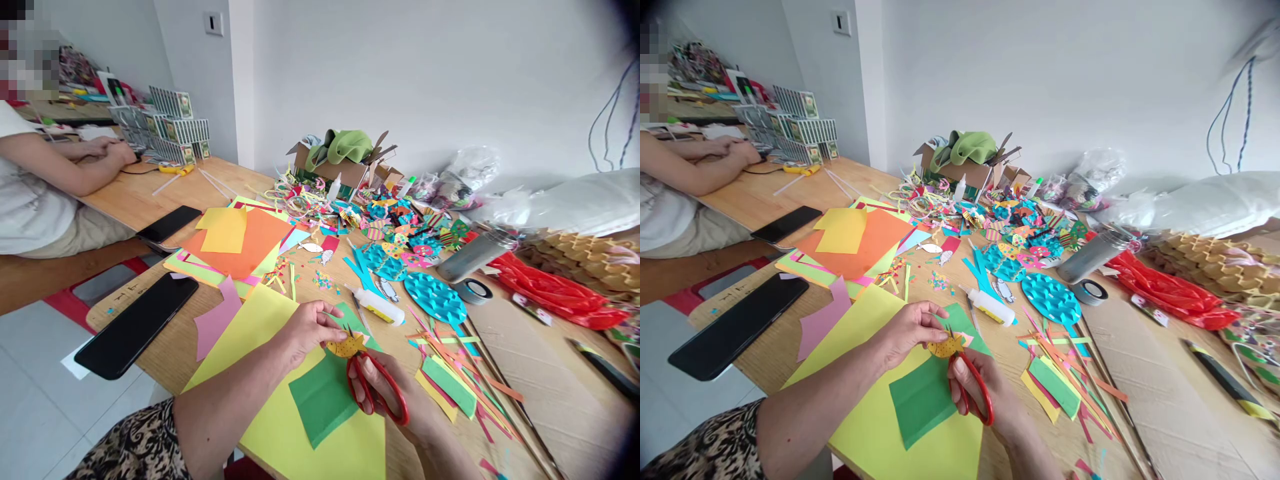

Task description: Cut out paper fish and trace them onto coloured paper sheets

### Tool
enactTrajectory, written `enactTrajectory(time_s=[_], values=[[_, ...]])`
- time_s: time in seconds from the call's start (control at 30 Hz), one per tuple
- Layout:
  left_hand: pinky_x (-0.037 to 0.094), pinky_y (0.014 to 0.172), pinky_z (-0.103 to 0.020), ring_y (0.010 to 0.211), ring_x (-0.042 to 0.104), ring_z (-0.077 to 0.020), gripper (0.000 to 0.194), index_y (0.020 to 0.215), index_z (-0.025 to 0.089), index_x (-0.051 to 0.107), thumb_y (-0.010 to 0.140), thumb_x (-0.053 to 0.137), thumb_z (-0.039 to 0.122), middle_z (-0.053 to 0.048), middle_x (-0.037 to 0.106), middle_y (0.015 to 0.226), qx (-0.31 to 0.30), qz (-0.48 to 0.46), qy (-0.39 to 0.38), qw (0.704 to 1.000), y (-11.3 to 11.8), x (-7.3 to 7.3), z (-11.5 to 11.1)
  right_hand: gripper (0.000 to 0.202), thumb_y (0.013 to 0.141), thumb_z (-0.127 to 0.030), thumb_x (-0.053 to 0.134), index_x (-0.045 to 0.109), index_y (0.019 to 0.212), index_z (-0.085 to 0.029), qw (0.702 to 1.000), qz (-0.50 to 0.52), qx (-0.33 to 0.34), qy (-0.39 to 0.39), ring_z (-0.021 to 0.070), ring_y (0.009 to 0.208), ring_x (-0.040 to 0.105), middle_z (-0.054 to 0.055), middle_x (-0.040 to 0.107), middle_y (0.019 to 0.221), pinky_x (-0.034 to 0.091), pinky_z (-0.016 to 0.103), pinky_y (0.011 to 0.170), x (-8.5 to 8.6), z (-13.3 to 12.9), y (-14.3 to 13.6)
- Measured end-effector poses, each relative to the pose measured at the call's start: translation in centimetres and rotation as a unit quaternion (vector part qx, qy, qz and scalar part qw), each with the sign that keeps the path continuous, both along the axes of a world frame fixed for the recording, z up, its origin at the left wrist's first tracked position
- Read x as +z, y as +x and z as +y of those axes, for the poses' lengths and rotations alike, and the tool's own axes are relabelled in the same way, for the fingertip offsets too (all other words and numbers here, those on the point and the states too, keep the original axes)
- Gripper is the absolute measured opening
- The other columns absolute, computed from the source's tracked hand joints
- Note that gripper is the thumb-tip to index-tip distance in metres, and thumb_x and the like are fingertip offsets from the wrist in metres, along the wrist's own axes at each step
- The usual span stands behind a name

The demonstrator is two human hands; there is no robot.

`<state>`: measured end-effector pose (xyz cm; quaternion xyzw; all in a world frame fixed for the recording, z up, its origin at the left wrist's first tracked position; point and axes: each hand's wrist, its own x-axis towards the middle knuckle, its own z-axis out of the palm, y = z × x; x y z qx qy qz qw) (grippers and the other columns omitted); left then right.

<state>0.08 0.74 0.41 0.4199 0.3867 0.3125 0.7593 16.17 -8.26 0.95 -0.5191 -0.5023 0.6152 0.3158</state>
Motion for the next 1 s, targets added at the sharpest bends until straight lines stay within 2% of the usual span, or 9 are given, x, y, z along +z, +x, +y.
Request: enactTrajectory(time_s=[0.2, 0.5, 1.0], values=[[0.042, 0.06, -0.025, 0.06, 0.056, -0.0106, 0.046, 0.091, 0.012, 0.061, 0.048, 0.079, 0.015, 0.002, 0.061, 0.064, 0.004, -0.024, -0.013, 1.0, 0.04, -0.51, 0.06, 0.052, 0.083, -0.067, 0.051, 0.051, 0.071, -0.016, 1.0, 0.001, -0.015, -0.014, 0.0064, 0.042, 0.042, -0.002, 0.051, 0.055, 0.024, 0.021, 0.042, -0.14, 0.15, -0.04], [0.039, 0.055, -0.024, 0.057, 0.054, -0.0099, 0.045, 0.091, 0.012, 0.061, 0.049, 0.079, 0.013, 0.002, 0.061, 0.062, 0.005, -0.012, -0.024, 1.0, 0.0, -0.03, 0.0, 0.053, 0.083, -0.068, 0.05, 0.051, 0.073, -0.016, 1.0, 0.003, 0.001, -0.011, 0.0063, 0.043, 0.043, -0.002, 0.051, 0.055, 0.024, 0.021, 0.042, 0.77, -0.12, 0.0], [0.037, 0.054, -0.024, 0.059, 0.053, -0.0097, 0.046, 0.093, 0.013, 0.061, 0.051, 0.076, 0.015, 0.002, 0.06, 0.066, -0.013, -0.005, -0.039, 0.999, -0.09, 0.13, -0.13, 0.05, 0.083, -0.066, 0.052, 0.05, 0.07, -0.017, 1.0, -0.005, -0.011, -0.01, 0.0062, 0.042, 0.042, -0.002, 0.052, 0.054, 0.025, 0.021, 0.042, -0.12, -0.01, 0.18]])
